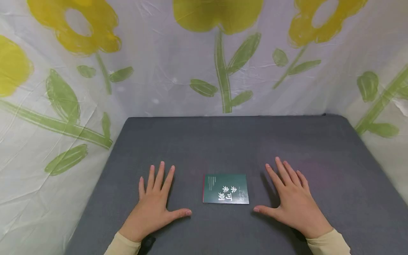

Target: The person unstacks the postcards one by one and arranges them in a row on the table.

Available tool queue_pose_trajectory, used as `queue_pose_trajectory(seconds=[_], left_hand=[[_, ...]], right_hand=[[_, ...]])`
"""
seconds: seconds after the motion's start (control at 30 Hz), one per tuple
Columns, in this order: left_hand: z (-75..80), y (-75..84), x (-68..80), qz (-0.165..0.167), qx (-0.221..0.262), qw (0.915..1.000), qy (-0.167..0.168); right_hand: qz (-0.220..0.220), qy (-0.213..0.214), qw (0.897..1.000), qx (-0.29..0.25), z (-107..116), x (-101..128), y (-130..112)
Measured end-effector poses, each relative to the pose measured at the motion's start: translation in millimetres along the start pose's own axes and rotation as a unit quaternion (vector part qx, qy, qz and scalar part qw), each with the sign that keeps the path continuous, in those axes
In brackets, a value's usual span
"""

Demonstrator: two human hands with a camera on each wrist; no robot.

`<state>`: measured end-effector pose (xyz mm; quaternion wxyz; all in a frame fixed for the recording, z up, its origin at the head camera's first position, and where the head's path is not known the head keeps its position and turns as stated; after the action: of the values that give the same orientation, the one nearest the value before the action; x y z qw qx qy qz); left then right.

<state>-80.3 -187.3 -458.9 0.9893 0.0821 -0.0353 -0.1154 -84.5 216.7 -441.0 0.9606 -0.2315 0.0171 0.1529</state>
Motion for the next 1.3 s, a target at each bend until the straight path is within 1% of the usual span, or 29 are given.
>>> queue_pose_trajectory(seconds=[0.13,0.23,0.37,0.47,0.57,0.73,0.9,1.07,1.3], left_hand=[[-0.9,18.9,-10.7,-0.053,-0.009,0.9986,-0.003],[1.8,33.3,-20.0,-0.091,-0.021,0.9956,0.003],[4.1,50.5,-32.1,-0.122,-0.028,0.9922,0.004],[3.4,60.1,-43.0,-0.135,-0.028,0.9904,-0.014],[0.7,68.1,-52.9,-0.137,-0.018,0.9894,-0.044],[-3.8,80.8,-65.4,-0.142,-0.007,0.9873,-0.072],[-6.6,95.6,-73.3,-0.163,-0.015,0.9821,-0.093],[-6.3,107.3,-77.2,-0.187,-0.025,0.9770,-0.098],[-6.0,110.4,-81.7,-0.209,-0.049,0.9719,-0.097]], right_hand=[[0.030,-0.012,0.999,0.003,-7.3,-8.6,-11.9],[0.049,-0.024,0.998,0.007,-12.4,-18.9,-23.2],[0.071,-0.037,0.997,0.011,-18.8,-33.1,-38.6],[0.086,-0.038,0.996,0.010,-23.3,-42.6,-47.8],[0.095,-0.046,0.994,0.004,-28.4,-50.0,-54.0],[0.093,-0.083,0.992,-0.010,-37.8,-60.1,-61.4],[0.079,-0.120,0.990,-0.007,-46.0,-65.7,-64.6],[0.071,-0.131,0.989,-0.009,-49.9,-68.7,-65.7],[0.089,-0.145,0.985,-0.024,-46.9,-69.3,-70.5]])
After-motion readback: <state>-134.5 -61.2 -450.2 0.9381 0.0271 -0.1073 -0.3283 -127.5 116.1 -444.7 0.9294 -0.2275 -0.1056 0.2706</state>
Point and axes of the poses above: each hand's wrist, its own x-axis away from the middle knuckle, its own z-axis out of the back of the hand, y = z × x, the point moved 5 cm from there along -x, towards the middle knuckle, and after that the axes turned 12 degrees about -x, right-handed, at the moved point
